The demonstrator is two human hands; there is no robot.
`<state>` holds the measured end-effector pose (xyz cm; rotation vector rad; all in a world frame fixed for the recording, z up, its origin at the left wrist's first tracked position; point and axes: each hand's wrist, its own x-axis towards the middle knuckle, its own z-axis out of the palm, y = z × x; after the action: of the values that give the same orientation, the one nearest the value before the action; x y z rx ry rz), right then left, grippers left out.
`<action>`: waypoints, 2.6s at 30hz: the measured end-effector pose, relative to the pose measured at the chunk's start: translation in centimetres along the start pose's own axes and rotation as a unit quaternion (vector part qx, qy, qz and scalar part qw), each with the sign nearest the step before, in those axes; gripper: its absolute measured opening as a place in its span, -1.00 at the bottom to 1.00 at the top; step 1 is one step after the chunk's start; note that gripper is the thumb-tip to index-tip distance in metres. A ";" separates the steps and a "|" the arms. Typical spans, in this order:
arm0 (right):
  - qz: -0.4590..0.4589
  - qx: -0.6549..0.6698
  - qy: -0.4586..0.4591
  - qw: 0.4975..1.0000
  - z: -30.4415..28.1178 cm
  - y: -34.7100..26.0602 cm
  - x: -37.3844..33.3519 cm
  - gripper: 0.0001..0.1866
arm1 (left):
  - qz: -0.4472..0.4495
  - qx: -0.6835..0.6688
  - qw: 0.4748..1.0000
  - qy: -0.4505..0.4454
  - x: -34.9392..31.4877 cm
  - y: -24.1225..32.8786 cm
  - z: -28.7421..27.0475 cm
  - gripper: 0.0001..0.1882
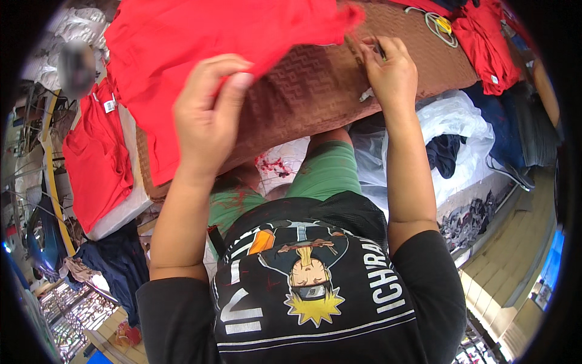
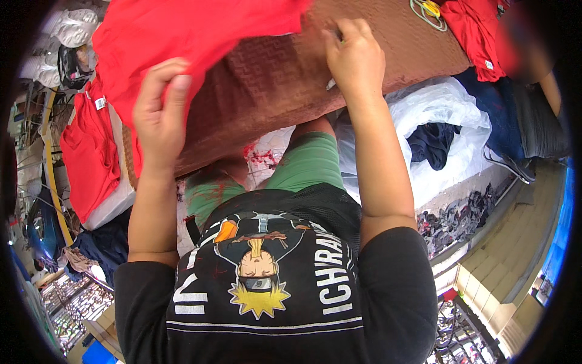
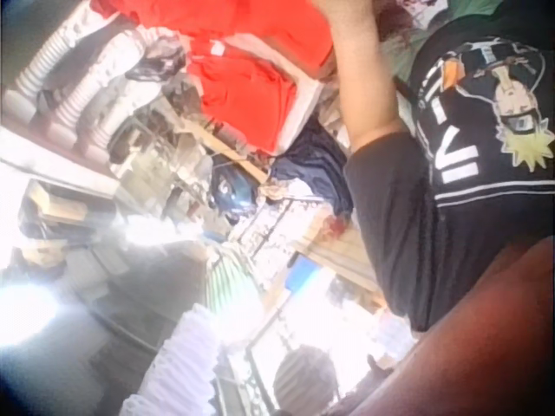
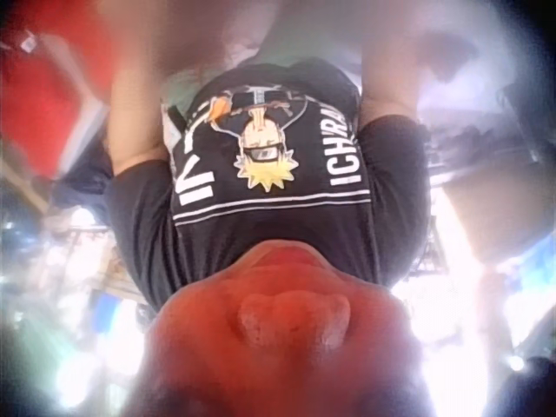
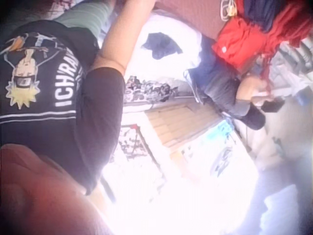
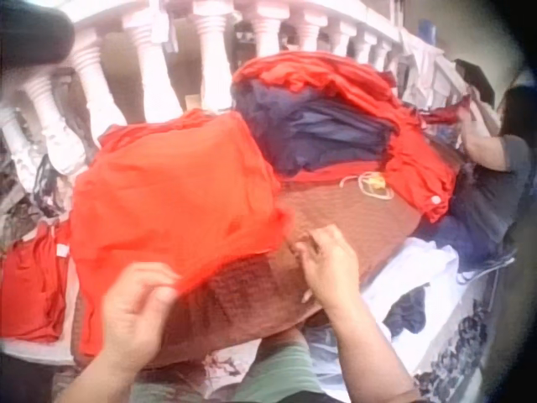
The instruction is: The person uses small snips to trim excess threads and labels from several red shirts, folding them once completed.
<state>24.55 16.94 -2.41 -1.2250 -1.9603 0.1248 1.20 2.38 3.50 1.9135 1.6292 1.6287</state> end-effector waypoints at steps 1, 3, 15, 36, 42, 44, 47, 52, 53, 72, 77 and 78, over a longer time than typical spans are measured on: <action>0.015 0.008 0.027 0.999 0.2 0.0 0.0 -0.77 | -0.009 -0.002 0.999 0.038 -0.2 -0.7 -1.2 -0.88; 0.041 0.088 0.002 0.995 0.4 -1.0 -0.4 -0.79 | -0.130 -0.088 0.986 0.057 -1.1 -1.9 -3.3 -0.86; 0.079 0.320 -0.078 0.941 -3.8 -6.7 -0.9 -0.79 | -0.143 0.011 0.944 -0.299 -4.6 0.8 4.5 -0.87; 0.023 0.009 0.122 0.992 -3.9 -1.0 -1.6 -0.80 | 0.040 0.029 0.999 0.011 0.1 1.9 -3.1 -0.87; -0.081 0.087 -0.215 0.969 -7.5 -2.8 -3.8 -0.66 | -0.136 0.315 0.937 -0.072 -4.6 -5.8 -11.3 -0.84; -0.018 0.154 -0.276 0.948 -8.0 -2.8 -3.7 -0.60 | -0.149 0.327 0.930 -0.077 -4.5 -6.0 -11.0 -0.82; 0.020 0.185 -0.232 0.955 -7.5 -3.1 -2.6 -0.69 | -0.094 0.273 0.953 -0.096 -2.4 -3.8 -7.8 -0.77; -0.064 0.147 -0.234 0.959 -2.9 -4.5 -3.4 -0.76 | -0.040 0.093 0.984 -0.146 -2.0 -1.6 0.5 -0.79; -0.069 0.144 -0.246 0.956 -2.2 -4.4 -3.9 -0.77 | -0.038 0.063 0.984 -0.162 -2.4 -1.5 1.7 -0.78; 0.034 0.165 -0.296 0.940 -3.0 -2.8 -5.1 -0.70 | -0.207 0.100 0.817 -0.529 -1.3 -0.3 -5.7 -0.86; 0.005 0.228 -0.234 0.945 -3.1 -3.7 -4.6 -0.66 | -0.100 0.049 0.946 -0.306 -2.9 0.0 -0.6 -0.75; 0.004 0.253 -0.227 0.940 -2.7 -4.3 -4.8 -0.66 | -0.090 0.048 0.959 -0.265 -3.5 -0.1 1.0 -0.74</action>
<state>24.33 10.07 -1.36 -0.9082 -2.1154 0.9289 2.52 0.22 0.91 1.9489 1.6040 0.8750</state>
